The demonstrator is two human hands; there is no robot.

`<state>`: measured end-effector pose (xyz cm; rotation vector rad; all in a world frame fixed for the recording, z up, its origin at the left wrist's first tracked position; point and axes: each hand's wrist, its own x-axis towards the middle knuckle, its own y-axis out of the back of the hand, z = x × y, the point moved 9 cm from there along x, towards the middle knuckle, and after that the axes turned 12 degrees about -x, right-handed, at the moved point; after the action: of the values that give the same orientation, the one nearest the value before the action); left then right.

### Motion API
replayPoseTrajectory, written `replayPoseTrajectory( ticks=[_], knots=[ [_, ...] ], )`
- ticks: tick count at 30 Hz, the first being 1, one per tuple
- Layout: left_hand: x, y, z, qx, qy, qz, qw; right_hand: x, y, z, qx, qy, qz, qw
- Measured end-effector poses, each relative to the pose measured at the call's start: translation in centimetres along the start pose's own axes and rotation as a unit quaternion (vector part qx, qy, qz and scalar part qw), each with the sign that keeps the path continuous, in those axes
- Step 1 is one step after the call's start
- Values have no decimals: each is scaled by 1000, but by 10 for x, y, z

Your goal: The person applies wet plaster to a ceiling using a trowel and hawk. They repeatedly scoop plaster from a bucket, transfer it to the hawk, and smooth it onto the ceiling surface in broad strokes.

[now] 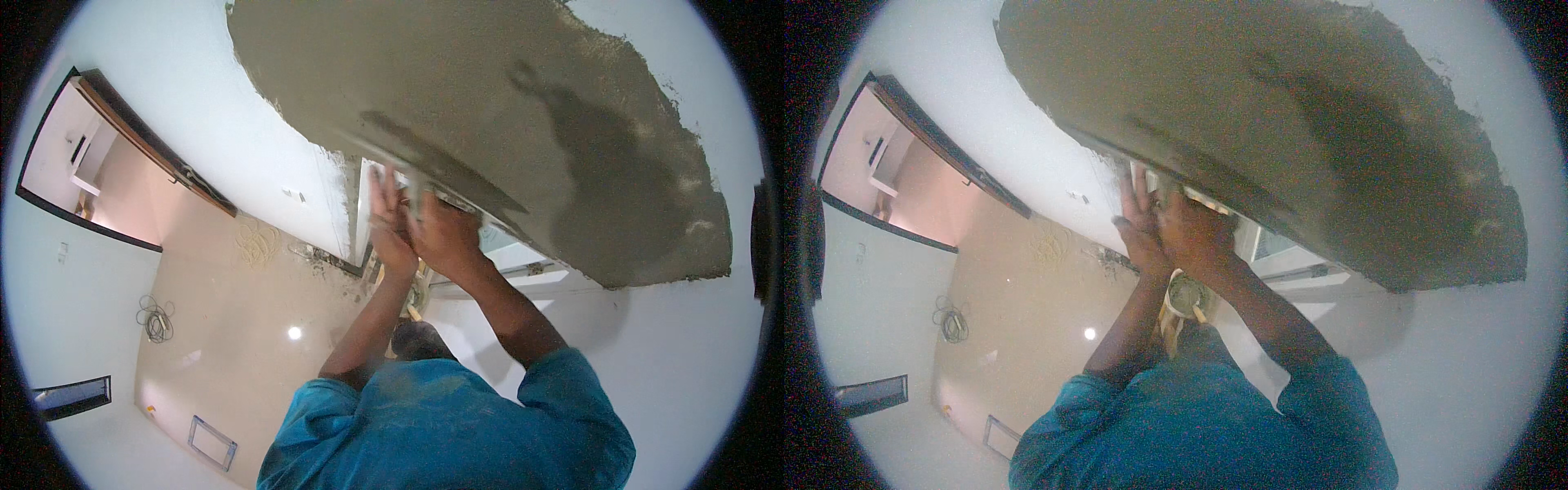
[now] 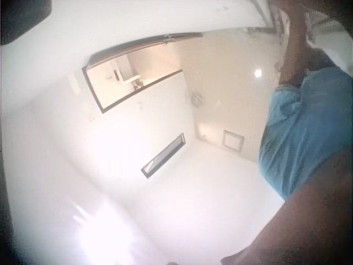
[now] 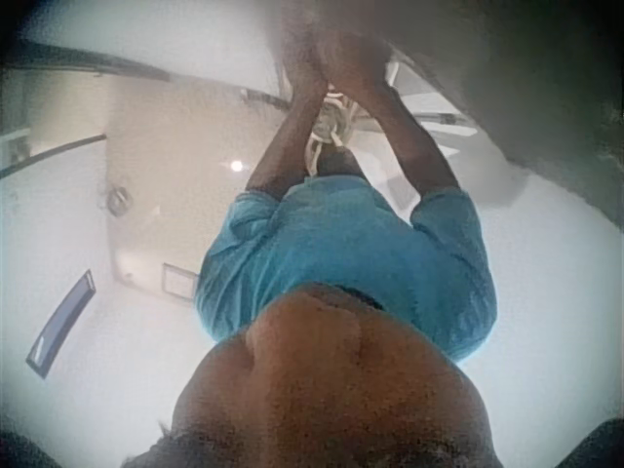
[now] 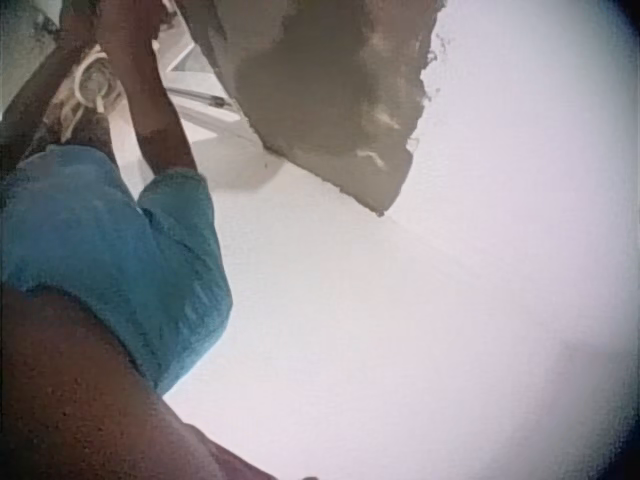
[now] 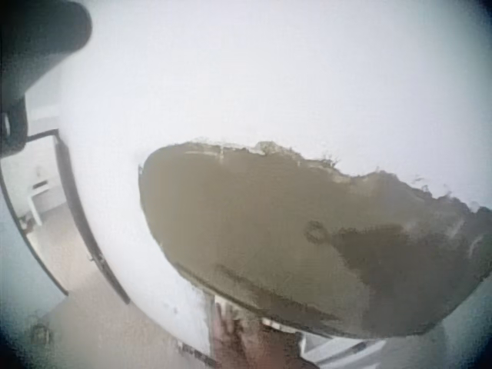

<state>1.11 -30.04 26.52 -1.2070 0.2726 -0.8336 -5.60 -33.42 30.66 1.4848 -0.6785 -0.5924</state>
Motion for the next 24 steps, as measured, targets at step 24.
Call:
replayPoseTrajectory(
  ticks=[24],
  knots=[
    [74, -141, 26, 364, -38, -298, 881, 26, 91, 17, 289, 10, 423, 859]
  ],
)
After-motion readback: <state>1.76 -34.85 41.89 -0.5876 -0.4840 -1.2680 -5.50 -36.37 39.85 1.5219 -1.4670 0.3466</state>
